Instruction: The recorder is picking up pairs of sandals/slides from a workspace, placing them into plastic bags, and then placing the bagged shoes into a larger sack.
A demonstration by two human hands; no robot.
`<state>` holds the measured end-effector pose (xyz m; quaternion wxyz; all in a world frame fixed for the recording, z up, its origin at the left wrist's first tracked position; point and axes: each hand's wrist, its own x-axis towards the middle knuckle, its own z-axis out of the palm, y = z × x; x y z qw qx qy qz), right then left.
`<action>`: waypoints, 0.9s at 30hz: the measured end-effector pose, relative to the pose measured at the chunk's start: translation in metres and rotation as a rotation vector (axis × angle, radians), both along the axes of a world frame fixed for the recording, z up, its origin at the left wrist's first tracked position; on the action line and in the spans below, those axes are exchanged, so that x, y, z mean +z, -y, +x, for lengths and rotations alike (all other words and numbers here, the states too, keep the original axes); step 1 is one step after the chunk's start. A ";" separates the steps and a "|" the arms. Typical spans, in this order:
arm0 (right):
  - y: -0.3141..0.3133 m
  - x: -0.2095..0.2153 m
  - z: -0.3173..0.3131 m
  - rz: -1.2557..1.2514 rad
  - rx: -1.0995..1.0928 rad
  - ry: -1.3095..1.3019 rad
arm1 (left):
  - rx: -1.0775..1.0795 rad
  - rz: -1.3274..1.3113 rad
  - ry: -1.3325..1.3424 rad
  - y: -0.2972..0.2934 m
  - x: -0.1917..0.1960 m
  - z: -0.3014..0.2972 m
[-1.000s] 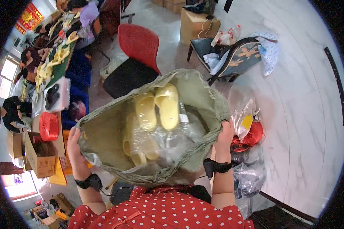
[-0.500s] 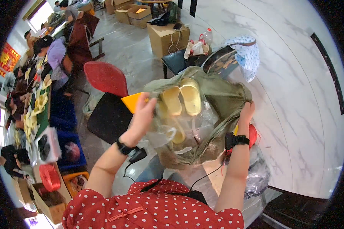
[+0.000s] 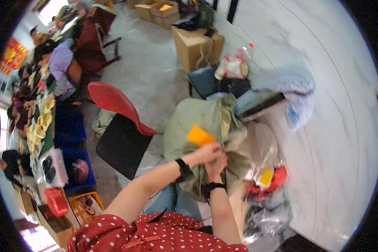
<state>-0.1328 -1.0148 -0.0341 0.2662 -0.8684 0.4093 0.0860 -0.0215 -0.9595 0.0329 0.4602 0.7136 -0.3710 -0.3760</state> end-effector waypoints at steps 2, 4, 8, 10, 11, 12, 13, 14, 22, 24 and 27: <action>0.010 -0.045 -0.010 -0.247 -0.016 -0.043 | 0.021 -0.089 -0.022 -0.011 0.000 -0.014; 0.046 -0.084 -0.027 -0.258 0.055 -0.161 | 0.065 -0.212 0.206 -0.026 0.001 -0.023; 0.081 -0.054 -0.009 0.111 -0.256 -0.199 | 0.169 0.016 -0.209 -0.115 0.008 -0.013; 0.083 -0.031 0.004 0.231 -0.223 -0.257 | 0.334 0.160 -0.242 -0.182 0.005 -0.011; 0.080 -0.021 0.009 0.257 -0.215 -0.264 | 0.459 0.131 -0.219 -0.221 -0.019 -0.018; 0.081 -0.018 0.007 0.280 -0.214 -0.276 | 0.549 0.204 -0.189 -0.259 -0.044 -0.027; 0.082 -0.021 0.004 0.210 -0.160 -0.277 | 0.631 0.279 -0.168 -0.292 -0.056 -0.035; 0.086 -0.027 -0.001 0.136 -0.103 -0.282 | 0.711 0.429 -0.132 -0.323 -0.048 -0.041; 0.136 -0.066 -0.023 0.210 -0.022 0.330 | 1.311 0.667 -0.150 -0.495 -0.039 -0.146; 0.057 -0.012 0.001 0.329 -0.080 0.150 | 1.336 0.692 -0.372 -0.528 -0.026 -0.195; 0.078 -0.014 0.001 -0.040 -0.066 0.029 | 1.258 0.700 -0.411 -0.557 -0.045 -0.213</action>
